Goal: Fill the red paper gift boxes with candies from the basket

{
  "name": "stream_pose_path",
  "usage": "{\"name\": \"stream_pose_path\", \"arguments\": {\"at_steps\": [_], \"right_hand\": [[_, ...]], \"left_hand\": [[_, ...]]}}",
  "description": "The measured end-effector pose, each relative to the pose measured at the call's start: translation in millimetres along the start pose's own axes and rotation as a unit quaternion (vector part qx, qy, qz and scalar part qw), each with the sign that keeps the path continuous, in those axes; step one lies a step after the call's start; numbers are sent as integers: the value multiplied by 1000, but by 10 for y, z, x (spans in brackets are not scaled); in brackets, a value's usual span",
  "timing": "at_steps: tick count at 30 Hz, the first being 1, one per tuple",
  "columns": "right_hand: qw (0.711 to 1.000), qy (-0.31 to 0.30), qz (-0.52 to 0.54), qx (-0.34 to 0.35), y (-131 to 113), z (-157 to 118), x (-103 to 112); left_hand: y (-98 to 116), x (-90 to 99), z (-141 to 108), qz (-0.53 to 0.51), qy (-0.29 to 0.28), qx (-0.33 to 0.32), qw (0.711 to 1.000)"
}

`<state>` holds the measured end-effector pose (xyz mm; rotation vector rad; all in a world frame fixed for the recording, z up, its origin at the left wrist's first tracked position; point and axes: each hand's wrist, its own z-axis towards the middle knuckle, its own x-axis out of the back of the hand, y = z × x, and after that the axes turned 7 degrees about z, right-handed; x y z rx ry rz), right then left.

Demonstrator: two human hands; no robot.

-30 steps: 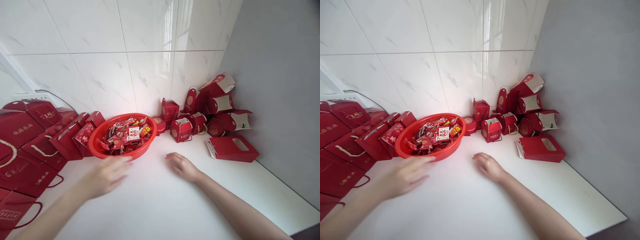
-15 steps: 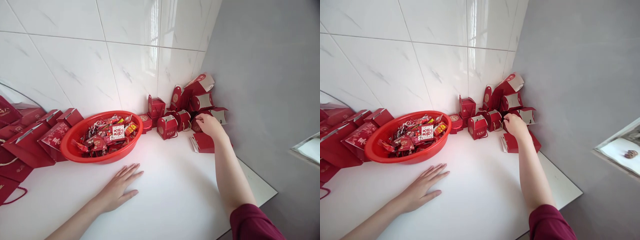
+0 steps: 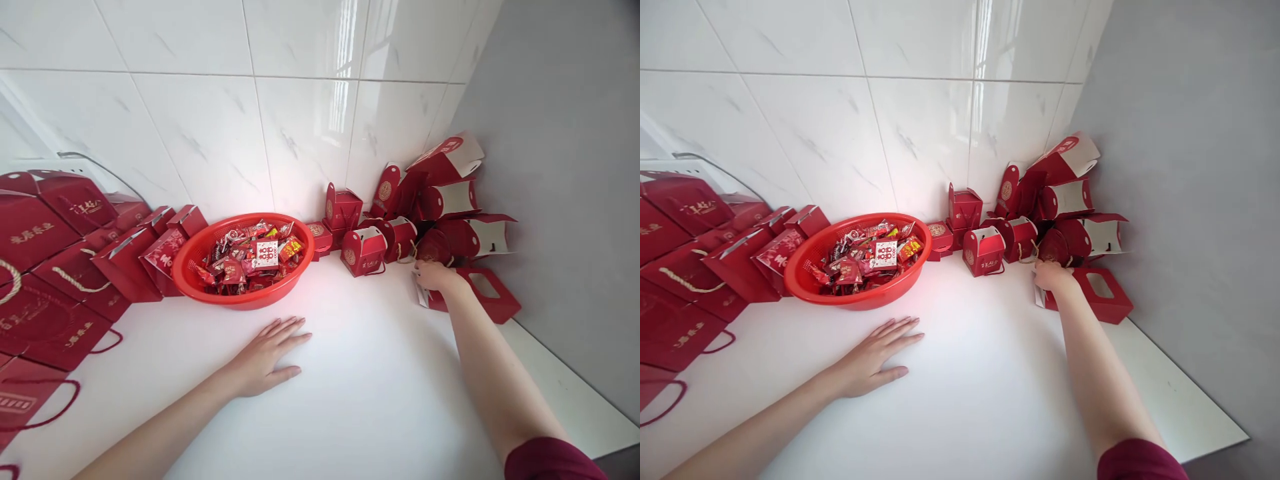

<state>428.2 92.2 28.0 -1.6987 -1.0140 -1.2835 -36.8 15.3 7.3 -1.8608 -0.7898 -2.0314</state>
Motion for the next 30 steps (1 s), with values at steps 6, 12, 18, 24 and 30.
{"name": "stream_pose_path", "arguments": {"at_steps": [6,12,18,24,30], "right_hand": [[998,53,2,17,-57,-223,240],[978,166,64,107,-170,-868,680],[947,139,175,229,-138,-1428,794],[926,196,161,278,-114,-1483,825],[904,115,257,321,-686,-1651,716]], "left_hand": [[33,19,-5,-10,-3,3,1000],[47,33,-10,-12,-22,13,1000],[69,14,1,-14,-25,18,999],[61,15,-3,-15,-5,11,1000],[161,-145,-58,41,290,-46,955]]}}
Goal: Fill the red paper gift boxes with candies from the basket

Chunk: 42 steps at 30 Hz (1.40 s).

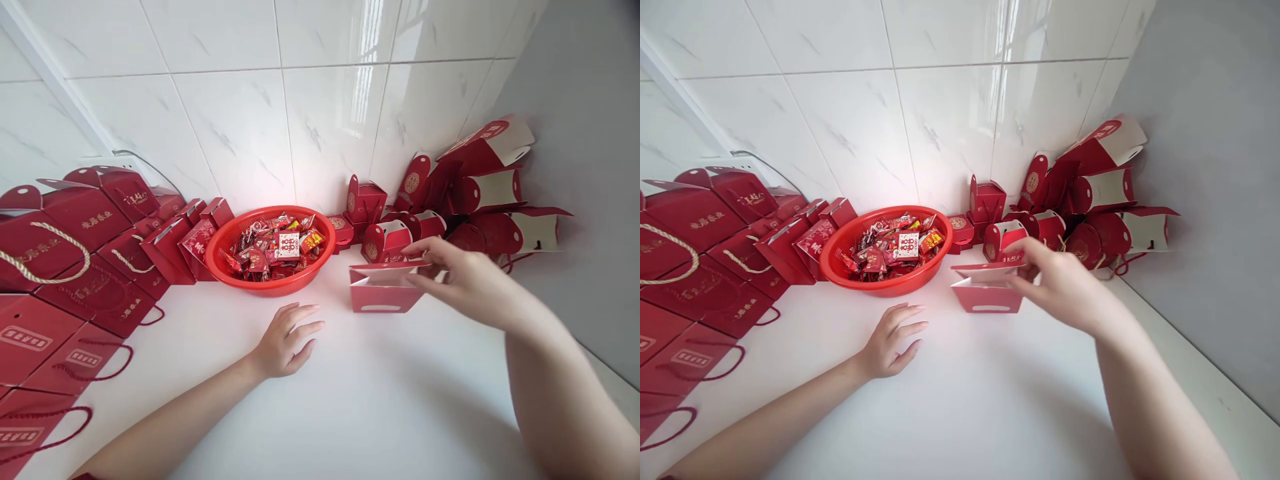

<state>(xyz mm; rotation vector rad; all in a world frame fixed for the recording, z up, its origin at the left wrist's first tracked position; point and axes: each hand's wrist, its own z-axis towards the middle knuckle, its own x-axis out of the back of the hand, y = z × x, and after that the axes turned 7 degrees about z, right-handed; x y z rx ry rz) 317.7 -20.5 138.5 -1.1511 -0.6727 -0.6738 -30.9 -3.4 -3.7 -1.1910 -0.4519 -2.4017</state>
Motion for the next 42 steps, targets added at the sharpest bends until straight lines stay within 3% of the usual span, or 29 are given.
{"name": "stream_pose_path", "arguments": {"at_steps": [3,6,8,11,15,20,24,28,34,40,42], "right_hand": [[996,-54,58,29,-177,32,-286],[984,-123,115,54,-238,35,-471],[975,-161,141,64,-245,24,-519],[973,-158,155,59,-262,0,-507],[976,-149,154,47,-332,-22,-467],[976,-157,141,44,-448,45,-471],[971,-203,101,70,-545,215,-411],[968,-222,80,83,-627,342,-339],[961,-242,74,110,-638,315,-283],[961,-246,23,122,-626,334,-303],[969,-222,-19,105,-619,367,-353]], "left_hand": [[101,10,37,-1,136,4,991],[169,225,309,13,171,-33,985],[211,457,589,23,130,-53,990],[303,771,977,16,5,-8,1000],[430,925,1195,10,-107,8,994],[362,945,1159,-16,-122,76,989],[174,948,1140,-91,-58,167,980],[97,930,1117,-41,-27,134,990],[249,974,1059,61,-89,129,986],[302,914,1081,68,-177,179,965],[298,885,1092,60,-206,193,957]]}}
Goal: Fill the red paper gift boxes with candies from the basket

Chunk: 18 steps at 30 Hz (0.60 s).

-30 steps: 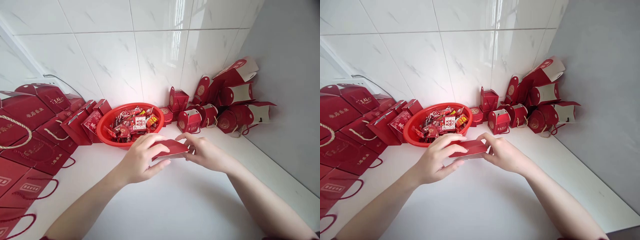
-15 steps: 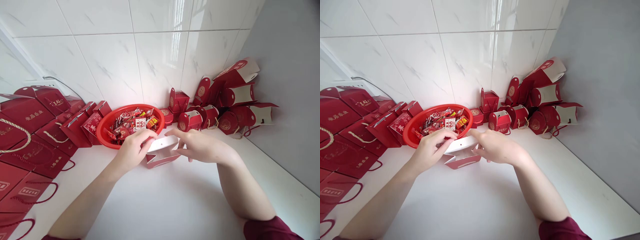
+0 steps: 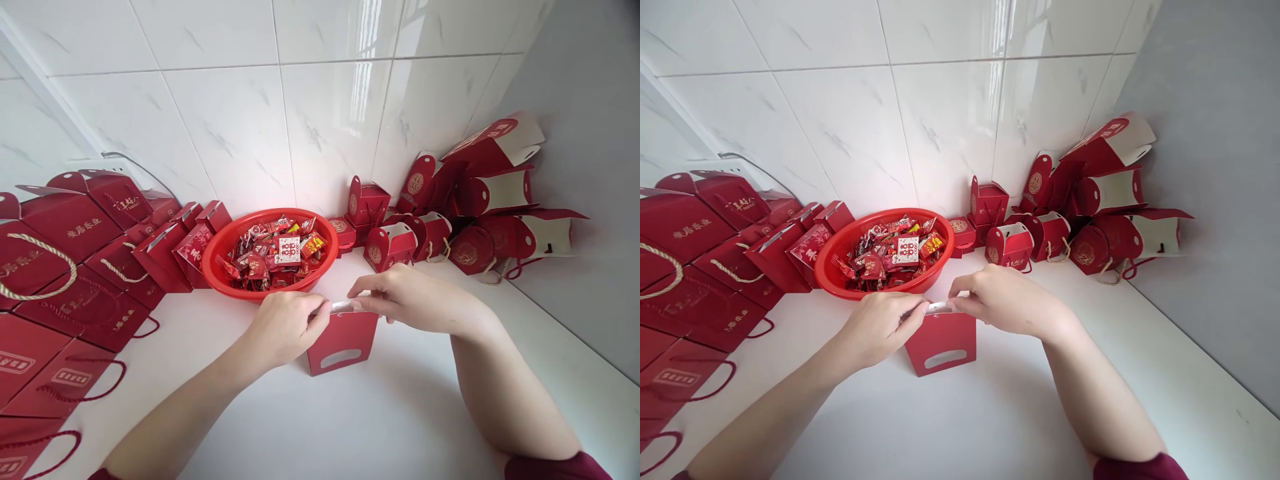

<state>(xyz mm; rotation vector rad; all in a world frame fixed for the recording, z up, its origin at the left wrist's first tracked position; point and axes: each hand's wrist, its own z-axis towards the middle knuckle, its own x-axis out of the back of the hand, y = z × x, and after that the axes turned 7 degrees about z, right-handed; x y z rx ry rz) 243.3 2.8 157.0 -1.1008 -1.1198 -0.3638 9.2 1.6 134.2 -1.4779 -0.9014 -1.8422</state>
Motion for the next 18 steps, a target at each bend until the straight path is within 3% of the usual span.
{"name": "stream_pose_path", "arguments": {"at_steps": [3,5,10,15,18], "right_hand": [[995,59,-74,-36,26,80,-54],[993,89,-76,-8,38,124,-83],[994,42,13,102,41,173,-125],[996,33,9,79,45,162,-135],[997,33,5,69,62,180,-122]], "left_hand": [[16,-24,23,-49,-26,-1,998],[31,-40,32,-74,-29,4,997],[26,-39,21,-82,-40,1,996],[-103,53,1,-98,-38,-128,986],[-201,17,49,-102,26,-237,966]]}}
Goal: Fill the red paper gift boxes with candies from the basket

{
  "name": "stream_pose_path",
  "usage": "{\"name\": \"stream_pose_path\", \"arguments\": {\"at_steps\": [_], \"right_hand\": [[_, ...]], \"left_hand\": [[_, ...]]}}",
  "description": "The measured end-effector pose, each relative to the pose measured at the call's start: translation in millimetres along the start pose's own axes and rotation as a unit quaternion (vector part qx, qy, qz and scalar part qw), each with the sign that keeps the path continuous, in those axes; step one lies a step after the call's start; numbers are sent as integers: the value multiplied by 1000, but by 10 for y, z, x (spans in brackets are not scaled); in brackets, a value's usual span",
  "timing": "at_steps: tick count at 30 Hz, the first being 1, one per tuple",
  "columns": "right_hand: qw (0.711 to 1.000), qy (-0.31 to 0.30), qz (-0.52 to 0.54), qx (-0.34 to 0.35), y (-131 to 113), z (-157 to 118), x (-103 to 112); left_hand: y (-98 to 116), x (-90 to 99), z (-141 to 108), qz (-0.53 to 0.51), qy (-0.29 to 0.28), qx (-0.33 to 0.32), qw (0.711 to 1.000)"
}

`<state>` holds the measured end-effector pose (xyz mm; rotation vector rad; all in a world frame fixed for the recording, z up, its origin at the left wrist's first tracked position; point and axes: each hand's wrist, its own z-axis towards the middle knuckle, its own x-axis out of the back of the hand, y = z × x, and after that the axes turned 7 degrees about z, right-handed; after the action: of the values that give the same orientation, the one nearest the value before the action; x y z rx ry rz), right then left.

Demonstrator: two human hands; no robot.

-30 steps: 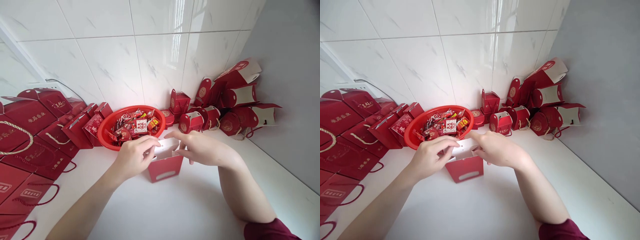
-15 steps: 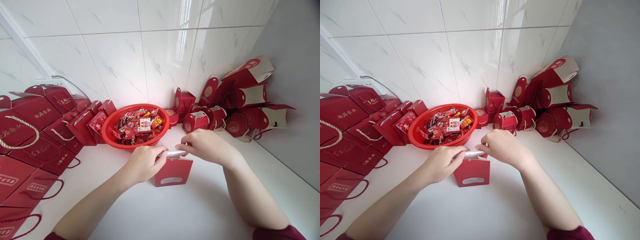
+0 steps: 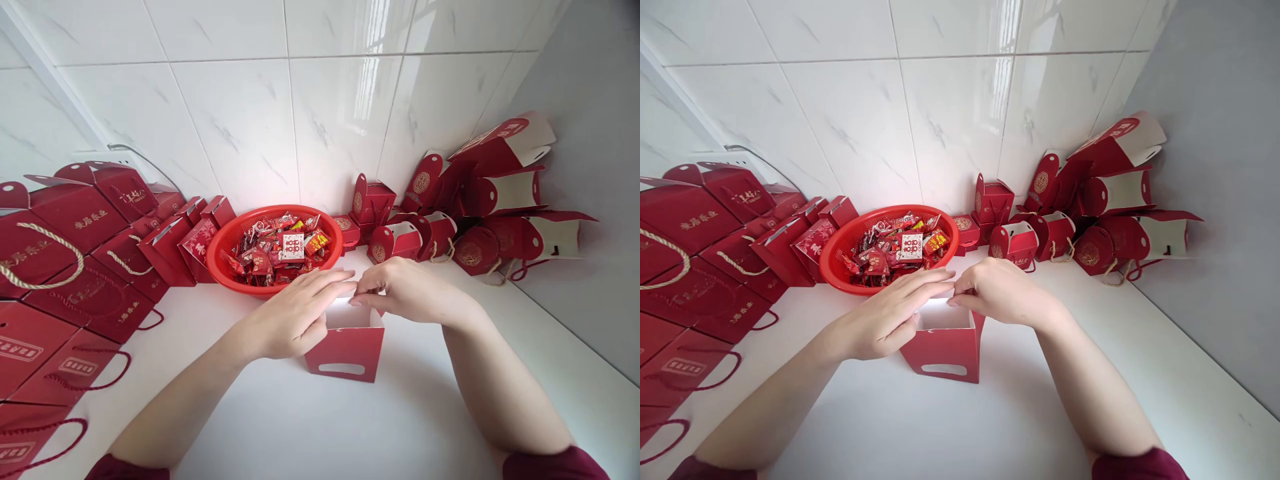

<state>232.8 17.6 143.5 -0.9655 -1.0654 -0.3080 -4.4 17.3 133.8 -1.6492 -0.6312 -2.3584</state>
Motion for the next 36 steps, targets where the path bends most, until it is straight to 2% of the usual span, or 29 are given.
{"name": "stream_pose_path", "arguments": {"at_steps": [2,4,6,8,10,12,14,15,18,22,26,29,31,33,35,36], "right_hand": [[999,-23,25,2,32,29,25],[994,-74,83,15,88,66,81],[976,-140,161,32,169,117,174],[959,-170,224,40,262,214,285],[959,-141,244,44,342,400,366],[973,-80,216,35,396,696,366],[988,-31,148,7,427,1069,257],[994,-19,107,-16,439,1262,164],[996,0,69,-51,489,1750,-193],[996,26,42,-79,585,2060,-569],[994,67,44,-72,645,2095,-640],[993,78,71,-59,638,2004,-573],[990,90,99,-53,609,1875,-518],[983,117,134,-49,564,1691,-464],[973,138,177,-43,498,1467,-407],[965,142,218,-38,455,1348,-377]], "left_hand": [[-78,-68,15,-13,56,-61,996],[-134,-147,31,-50,85,-95,991],[-155,-201,40,-99,69,-99,988],[-143,-212,41,-133,26,-87,987],[-107,-186,36,-140,-5,-67,988],[-54,-140,29,-131,-25,-57,989],[8,-89,17,-114,-40,-56,991],[42,-64,8,-103,-47,-55,992],[139,4,-32,-53,-61,-45,996],[200,57,-88,29,-46,-21,998],[172,74,-111,89,-15,-38,995],[145,131,-123,54,23,-78,995],[126,208,-138,20,68,-93,993],[85,297,-156,1,133,-59,989],[-1,365,-165,-1,222,33,974],[-61,381,-164,-3,271,93,958]]}}
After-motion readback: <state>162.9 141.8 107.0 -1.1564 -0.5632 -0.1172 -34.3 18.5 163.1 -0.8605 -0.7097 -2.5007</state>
